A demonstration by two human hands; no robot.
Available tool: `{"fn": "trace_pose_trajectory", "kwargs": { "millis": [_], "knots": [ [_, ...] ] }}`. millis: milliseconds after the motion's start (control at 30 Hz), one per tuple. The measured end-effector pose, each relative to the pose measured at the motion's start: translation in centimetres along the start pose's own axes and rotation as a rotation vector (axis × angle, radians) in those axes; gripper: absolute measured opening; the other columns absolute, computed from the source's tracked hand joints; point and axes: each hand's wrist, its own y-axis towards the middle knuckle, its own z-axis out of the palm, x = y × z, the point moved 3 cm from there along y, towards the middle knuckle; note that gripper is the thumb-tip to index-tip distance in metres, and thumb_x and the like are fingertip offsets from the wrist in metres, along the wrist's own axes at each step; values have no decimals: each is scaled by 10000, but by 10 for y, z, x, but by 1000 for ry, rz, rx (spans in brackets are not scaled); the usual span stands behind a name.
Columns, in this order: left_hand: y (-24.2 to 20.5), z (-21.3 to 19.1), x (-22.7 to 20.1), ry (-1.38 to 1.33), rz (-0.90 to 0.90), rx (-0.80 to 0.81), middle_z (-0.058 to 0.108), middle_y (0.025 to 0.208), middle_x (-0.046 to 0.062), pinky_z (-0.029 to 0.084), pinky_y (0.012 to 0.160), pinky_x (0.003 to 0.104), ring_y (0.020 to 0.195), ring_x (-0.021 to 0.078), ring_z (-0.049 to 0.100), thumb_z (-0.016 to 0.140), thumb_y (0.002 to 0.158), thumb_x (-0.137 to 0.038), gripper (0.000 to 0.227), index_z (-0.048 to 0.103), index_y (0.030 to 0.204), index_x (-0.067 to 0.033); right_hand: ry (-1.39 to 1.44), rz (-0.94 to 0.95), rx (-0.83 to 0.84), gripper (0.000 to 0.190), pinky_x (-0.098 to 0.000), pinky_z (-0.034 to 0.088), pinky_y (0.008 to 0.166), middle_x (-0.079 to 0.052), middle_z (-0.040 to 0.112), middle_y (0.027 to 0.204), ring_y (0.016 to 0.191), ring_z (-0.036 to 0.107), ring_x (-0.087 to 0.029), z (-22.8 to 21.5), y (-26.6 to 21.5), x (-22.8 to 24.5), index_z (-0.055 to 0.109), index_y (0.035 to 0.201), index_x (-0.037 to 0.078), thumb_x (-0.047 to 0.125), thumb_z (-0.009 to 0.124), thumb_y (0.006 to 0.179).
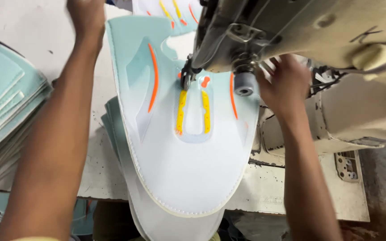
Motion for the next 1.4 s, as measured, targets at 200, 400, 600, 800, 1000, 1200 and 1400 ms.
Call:
{"fn": "trace_pose_trajectory", "kwargs": {
  "millis": [200, 400, 600, 800, 1000, 1200, 1400],
  "knots": [
    [-208, -60, -173, -154, -354, 261, 411, 1582, 76, 520, 994, 279, 1169, 128, 604, 708, 1032, -382, 974, 69, 1723, -131, 1186, 474, -93, 638, -143, 395, 552, -23, 672, 897, 642, 545, -20, -14, -94, 47, 609, 1388, 36, 358, 815, 877],
    [-237, -27, -243, -29, -411, 545, 544, 1537, 155, 401, 1139, 377, 1417, 245, 497, 727, 925, -195, 684, 452, 1536, -58, 1386, 502, 52, 541, -233, 568, 851, -82, 705, 1219, 982, 677, -110, -6, -96, 76, 590, 1352, -59, 142, 781, 887],
    [-228, -20, -243, 2, -418, 495, 671, 1407, 122, 427, 1138, 365, 1370, 233, 572, 749, 898, -212, 570, 587, 1423, -59, 1312, 590, 71, 451, -227, 575, 794, -89, 725, 1084, 878, 683, -107, -10, -89, 81, 628, 1328, -45, 20, 732, 894],
    [-220, -10, -236, 3, -363, 471, 667, 1403, 134, 451, 1141, 361, 1358, 226, 586, 751, 904, -207, 572, 583, 1425, -44, 1231, 593, 77, 459, -170, 358, 518, -6, 685, 899, 612, 489, -20, -9, -75, 74, 667, 1328, -7, 60, 774, 887],
    [-203, 2, -233, -30, -368, 452, 703, 1326, 123, 505, 1072, 333, 1240, 183, 642, 740, 889, -134, 546, 594, 1404, -29, 1250, 572, 72, 444, -170, 332, 501, 37, 658, 840, 583, 465, -5, -6, -60, 69, 670, 1324, 10, 88, 774, 899],
    [-187, 10, -222, -33, -351, 478, 733, 1248, 113, 553, 1008, 306, 1144, 155, 682, 727, 892, -94, 530, 596, 1401, -28, 1339, 590, 43, 364, -188, 331, 468, 44, 640, 814, 573, 477, -14, 11, -52, 54, 680, 1256, 14, 58, 775, 907],
    [-166, 17, -212, -77, -344, 527, 711, 1281, 113, 553, 1023, 302, 1162, 148, 663, 734, 884, -43, 519, 601, 1385, -27, 1434, 566, 28, 228, -200, 414, 523, 25, 669, 839, 623, 556, -37, 22, -52, 46, 684, 1144, 13, 36, 765, 933]
  ]
}}
